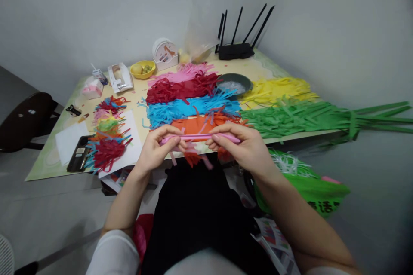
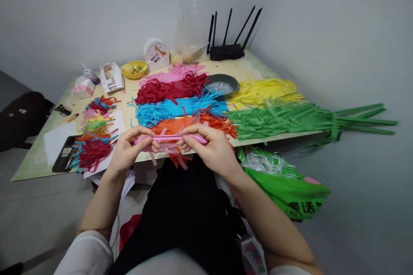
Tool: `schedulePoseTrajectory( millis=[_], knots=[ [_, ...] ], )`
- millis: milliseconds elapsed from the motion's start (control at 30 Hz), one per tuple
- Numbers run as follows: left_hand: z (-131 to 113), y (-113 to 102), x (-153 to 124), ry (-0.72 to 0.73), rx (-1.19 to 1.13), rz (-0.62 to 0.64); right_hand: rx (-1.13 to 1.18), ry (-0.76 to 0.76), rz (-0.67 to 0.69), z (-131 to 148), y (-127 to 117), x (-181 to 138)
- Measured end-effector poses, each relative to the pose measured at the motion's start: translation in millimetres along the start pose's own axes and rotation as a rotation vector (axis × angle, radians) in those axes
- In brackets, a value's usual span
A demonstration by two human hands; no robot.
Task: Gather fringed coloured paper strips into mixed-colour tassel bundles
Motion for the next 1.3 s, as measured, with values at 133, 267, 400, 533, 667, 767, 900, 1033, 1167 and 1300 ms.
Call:
schedulePoseTrajectory(
  millis=[133, 267, 400, 533, 667, 767, 900, 1033, 1167, 1300],
  knots=[
    [6.4, -1.1, 3.1, -0.013, -0.136, -0.020, 0.162, 0.012, 0.003, -10.1, 1.9, 2.3],
    [5.0, 1.5, 7.1, -0.009, -0.230, -0.032, 0.302, 0.005, 0.041, -16.9, 3.2, 5.0],
    [6.0, 2.0, 9.4, 0.052, -0.219, -0.058, 0.281, -0.011, 0.051, -16.4, 3.8, 7.0],
    [9.4, -4.6, 8.0, 0.094, -0.161, -0.015, 0.091, -0.127, 0.049, -6.9, 0.5, 6.5],
    [-8.7, -2.1, 4.4, 0.143, 0.278, 0.164, -0.271, -0.452, 0.068, 15.3, -2.7, -0.7],
    [-29.9, 8.6, 4.3, 0.244, 0.567, 0.221, -0.410, -0.631, 0.161, 27.0, 2.6, -7.2],
    [-24.3, 27.9, 8.2, 0.152, 0.614, 0.390, -0.469, -0.720, 0.243, 33.4, 8.3, -13.0],
    [-14.5, 25.6, 10.0, 0.298, 0.782, 0.332, -0.463, -0.573, 0.328, 26.5, 3.0, -11.2],
    [-18.1, 26.2, -2.1, 0.754, 1.138, 0.192, -0.239, -0.067, 0.478, -2.1, -1.6, 0.3],
    [-18.4, 33.9, -18.6, 1.113, 1.199, 0.127, 0.064, 0.190, 0.625, -23.1, 23.3, 1.0]
  ],
)
Point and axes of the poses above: each hand's wrist, its own x-axis towards the middle knuckle, its own y-axis out of the palm, z = x × y, the point moved 6 cm from there along x, towards the middle knuckle, and after that the axes turned 5 degrees about -x, right-handed, at the moved point
